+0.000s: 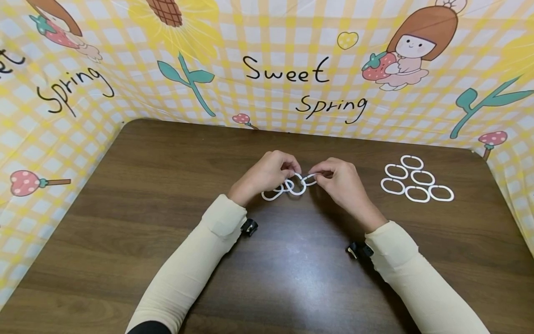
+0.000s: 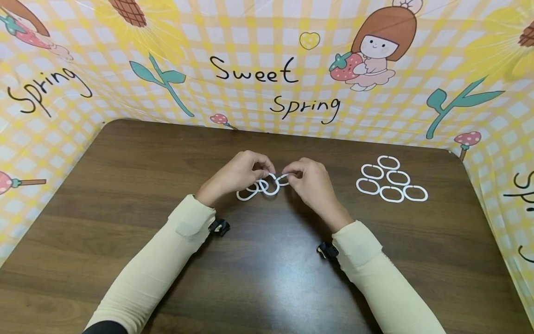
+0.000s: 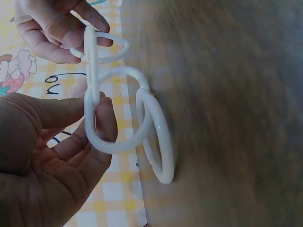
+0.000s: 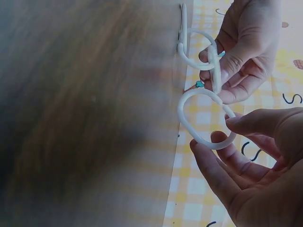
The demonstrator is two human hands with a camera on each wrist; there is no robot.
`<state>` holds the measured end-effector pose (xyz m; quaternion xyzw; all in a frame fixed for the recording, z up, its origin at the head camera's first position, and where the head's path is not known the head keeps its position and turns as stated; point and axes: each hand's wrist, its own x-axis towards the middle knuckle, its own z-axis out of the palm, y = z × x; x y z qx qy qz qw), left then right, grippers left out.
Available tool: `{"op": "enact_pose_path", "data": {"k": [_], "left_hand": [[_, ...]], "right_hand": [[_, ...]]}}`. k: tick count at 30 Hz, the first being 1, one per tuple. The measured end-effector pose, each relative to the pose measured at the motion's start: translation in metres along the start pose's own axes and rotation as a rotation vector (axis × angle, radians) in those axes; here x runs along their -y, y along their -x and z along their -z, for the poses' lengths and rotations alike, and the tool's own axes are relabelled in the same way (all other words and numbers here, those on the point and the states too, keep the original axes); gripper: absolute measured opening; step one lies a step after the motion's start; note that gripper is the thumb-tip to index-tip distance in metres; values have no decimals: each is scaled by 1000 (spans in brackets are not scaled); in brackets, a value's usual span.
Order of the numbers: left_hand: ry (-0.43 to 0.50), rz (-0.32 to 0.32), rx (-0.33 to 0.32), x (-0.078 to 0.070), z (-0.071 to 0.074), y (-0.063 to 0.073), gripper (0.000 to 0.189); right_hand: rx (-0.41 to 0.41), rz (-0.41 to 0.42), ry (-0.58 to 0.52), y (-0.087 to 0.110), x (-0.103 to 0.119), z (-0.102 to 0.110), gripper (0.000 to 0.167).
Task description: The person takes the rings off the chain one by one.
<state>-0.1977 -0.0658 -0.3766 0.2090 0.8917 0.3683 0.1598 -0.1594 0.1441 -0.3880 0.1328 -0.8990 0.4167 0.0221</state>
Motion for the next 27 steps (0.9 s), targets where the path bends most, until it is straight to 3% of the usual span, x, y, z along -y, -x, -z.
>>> {"op": "enact_pose_path", "data": {"k": [16, 27], "left_hand": [[-6, 3, 5, 2, -2, -1, 18], [18, 22, 20, 1, -2, 0, 17]], "right_hand": [[-64, -23, 48, 5, -13, 23, 14], [-55, -220, -31, 6, -27, 49, 16]]}}
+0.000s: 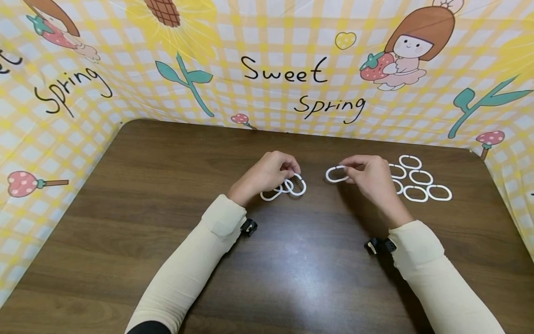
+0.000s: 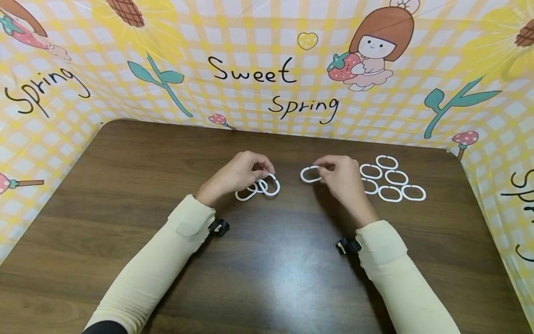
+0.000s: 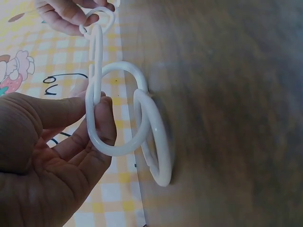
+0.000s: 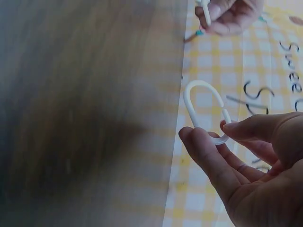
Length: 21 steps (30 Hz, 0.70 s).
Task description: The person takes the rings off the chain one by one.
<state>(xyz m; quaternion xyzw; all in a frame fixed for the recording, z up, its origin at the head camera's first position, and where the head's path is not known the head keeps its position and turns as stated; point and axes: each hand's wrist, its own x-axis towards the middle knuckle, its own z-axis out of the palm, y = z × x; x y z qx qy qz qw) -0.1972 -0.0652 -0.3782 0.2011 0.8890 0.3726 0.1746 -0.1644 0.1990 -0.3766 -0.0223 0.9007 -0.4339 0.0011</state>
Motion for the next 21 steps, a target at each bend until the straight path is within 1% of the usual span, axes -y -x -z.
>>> {"op": "enact_pose_path", "data": {"k": [6, 11, 16, 21], "left_hand": [[1, 3, 2, 0, 0, 0, 16], [-1, 1, 3, 1, 0, 0, 16], [0, 3, 4, 0, 0, 0, 16], [-6, 0, 6, 0, 0, 0, 17]], "right_hand": [[-18, -60, -78, -7, -16, 13, 18], [-14, -112, -144, -13, -29, 23, 20], [-16, -157, -159, -15, -39, 31, 22], [-21, -179, -159, -16, -45, 39, 24]]}}
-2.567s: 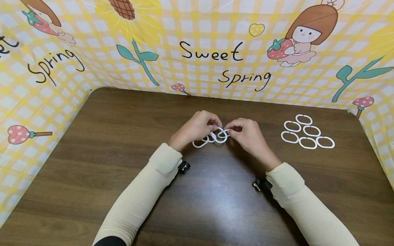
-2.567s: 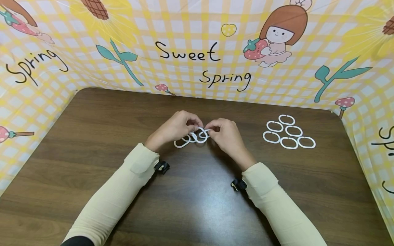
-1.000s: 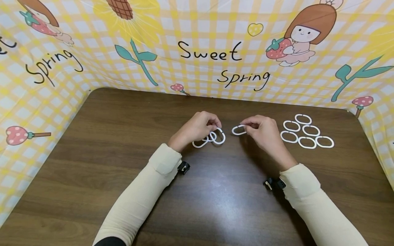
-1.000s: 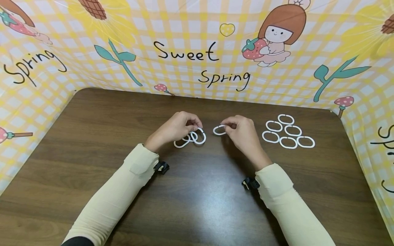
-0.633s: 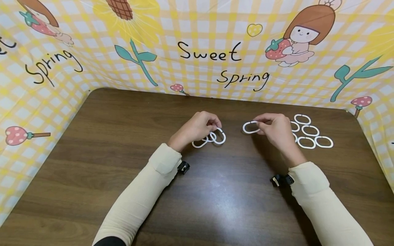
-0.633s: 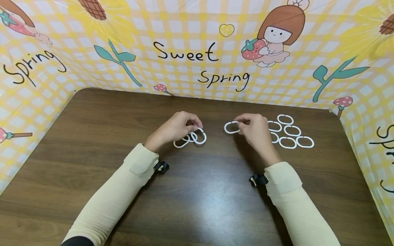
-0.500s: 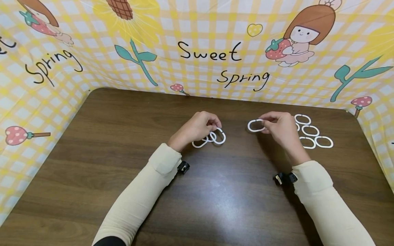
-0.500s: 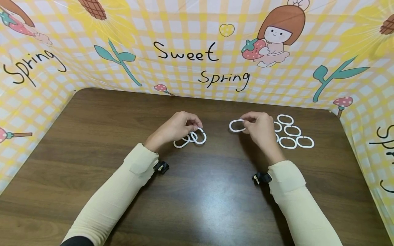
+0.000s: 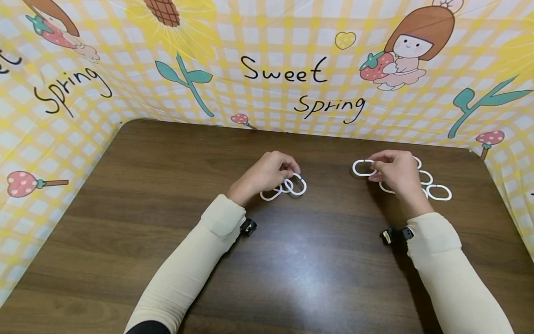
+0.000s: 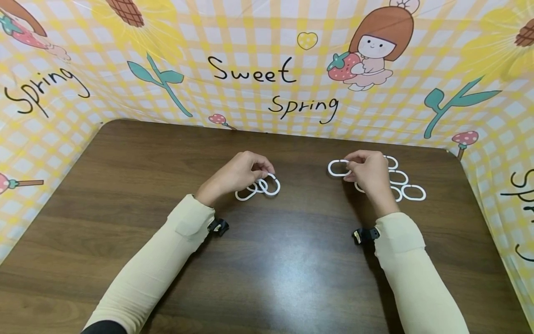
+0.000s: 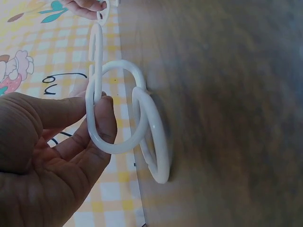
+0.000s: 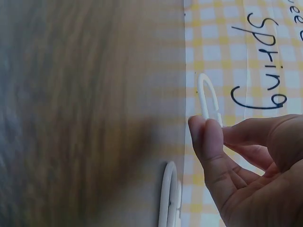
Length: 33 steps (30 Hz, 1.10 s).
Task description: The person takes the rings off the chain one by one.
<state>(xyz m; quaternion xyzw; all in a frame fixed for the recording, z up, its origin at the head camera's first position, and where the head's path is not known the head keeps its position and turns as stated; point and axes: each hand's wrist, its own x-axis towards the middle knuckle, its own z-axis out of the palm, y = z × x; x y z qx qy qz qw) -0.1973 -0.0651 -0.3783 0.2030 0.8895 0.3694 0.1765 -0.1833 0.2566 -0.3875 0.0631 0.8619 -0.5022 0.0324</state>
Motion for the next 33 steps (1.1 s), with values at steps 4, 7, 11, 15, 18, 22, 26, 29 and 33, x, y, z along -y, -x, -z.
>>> {"op": "enact_pose_path", "data": {"k": [4, 7, 11, 15, 18, 22, 26, 29, 33], "left_hand": [[-4, -3, 1, 0, 0, 0, 18], [-10, -5, 1, 1, 0, 0, 19], [-15, -6, -3, 1, 0, 0, 19], [-15, -7, -6, 1, -1, -1, 19], [-17, -5, -8, 1, -1, -2, 19], [-18, -1, -6, 2, -1, -1, 19], [-20, -1, -5, 1, -1, -1, 20], [-22, -1, -2, 1, 0, -1, 20], [-20, 2, 1, 0, 0, -1, 19]], "right_hand": [[3, -19, 5, -2, -2, 4, 24], [-2, -32, 6, -2, -3, 6, 24], [-13, -50, 32, -4, -5, 8, 24], [-16, -64, 60, -6, -8, 9, 23], [-11, -70, 71, -7, -9, 10, 23], [-9, -72, 93, -8, -10, 10, 22], [-15, -56, 147, -9, -12, 10, 21], [-20, -47, 188, -10, -13, 10, 21], [-21, -46, 230, -11, -13, 10, 19]]}}
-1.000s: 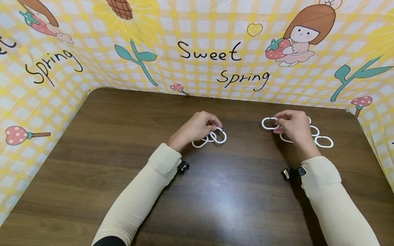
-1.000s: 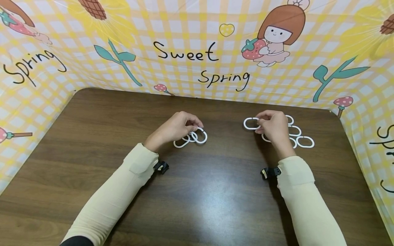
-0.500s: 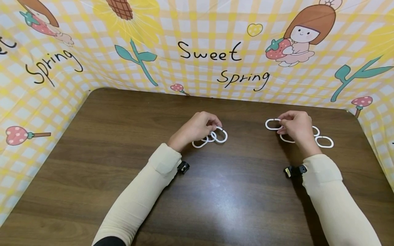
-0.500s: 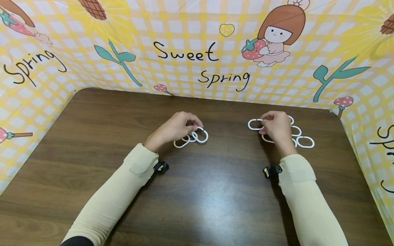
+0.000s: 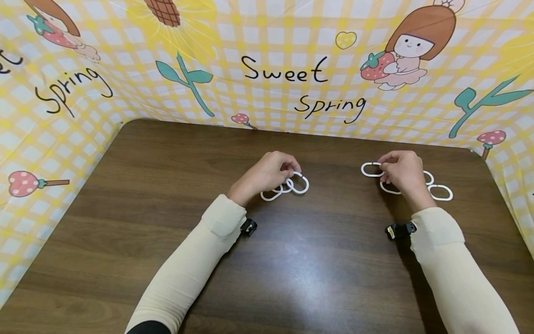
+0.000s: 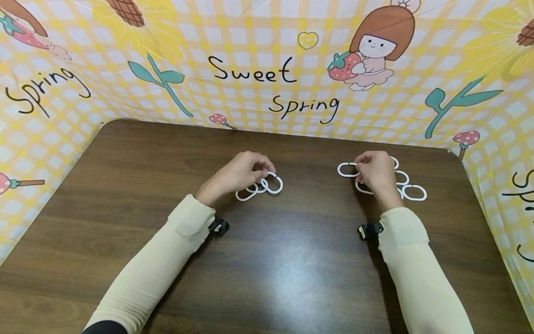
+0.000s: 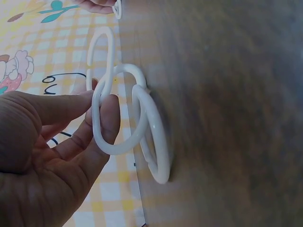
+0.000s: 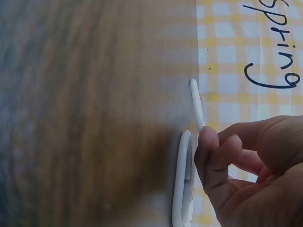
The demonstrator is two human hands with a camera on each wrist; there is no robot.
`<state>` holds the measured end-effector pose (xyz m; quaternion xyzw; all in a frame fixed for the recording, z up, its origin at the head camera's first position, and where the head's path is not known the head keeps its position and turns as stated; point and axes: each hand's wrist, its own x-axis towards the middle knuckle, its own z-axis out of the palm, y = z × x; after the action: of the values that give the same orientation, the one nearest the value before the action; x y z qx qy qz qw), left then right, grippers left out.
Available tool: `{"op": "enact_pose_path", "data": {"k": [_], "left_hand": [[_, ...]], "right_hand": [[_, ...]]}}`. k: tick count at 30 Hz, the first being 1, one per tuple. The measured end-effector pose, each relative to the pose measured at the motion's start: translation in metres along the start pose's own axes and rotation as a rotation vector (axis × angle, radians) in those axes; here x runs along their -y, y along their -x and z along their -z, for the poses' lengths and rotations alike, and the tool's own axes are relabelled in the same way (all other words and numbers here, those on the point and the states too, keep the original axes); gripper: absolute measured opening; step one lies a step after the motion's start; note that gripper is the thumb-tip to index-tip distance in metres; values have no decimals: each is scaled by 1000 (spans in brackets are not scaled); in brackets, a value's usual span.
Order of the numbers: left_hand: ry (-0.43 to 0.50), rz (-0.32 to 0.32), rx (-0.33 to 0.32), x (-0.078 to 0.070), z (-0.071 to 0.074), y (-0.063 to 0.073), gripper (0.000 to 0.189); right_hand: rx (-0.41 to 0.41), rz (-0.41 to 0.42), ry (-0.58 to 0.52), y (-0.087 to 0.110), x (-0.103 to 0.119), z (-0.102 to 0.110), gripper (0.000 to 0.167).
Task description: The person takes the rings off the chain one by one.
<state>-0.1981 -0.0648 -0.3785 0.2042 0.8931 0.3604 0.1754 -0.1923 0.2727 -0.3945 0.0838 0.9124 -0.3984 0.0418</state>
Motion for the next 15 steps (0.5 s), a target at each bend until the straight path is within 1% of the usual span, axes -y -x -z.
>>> {"op": "enact_pose_path", "data": {"k": [7, 11, 15], "left_hand": [[-9, -14, -6, 1, 0, 0, 19], [-6, -24, -10, 1, 0, 0, 18], [1, -19, -7, 1, -1, 0, 18]], "right_hand": [[13, -15, 52, -2, 0, 1, 20], [11, -8, 77, -3, -1, 1, 20], [2, 6, 88, -4, -2, 0, 20]]}}
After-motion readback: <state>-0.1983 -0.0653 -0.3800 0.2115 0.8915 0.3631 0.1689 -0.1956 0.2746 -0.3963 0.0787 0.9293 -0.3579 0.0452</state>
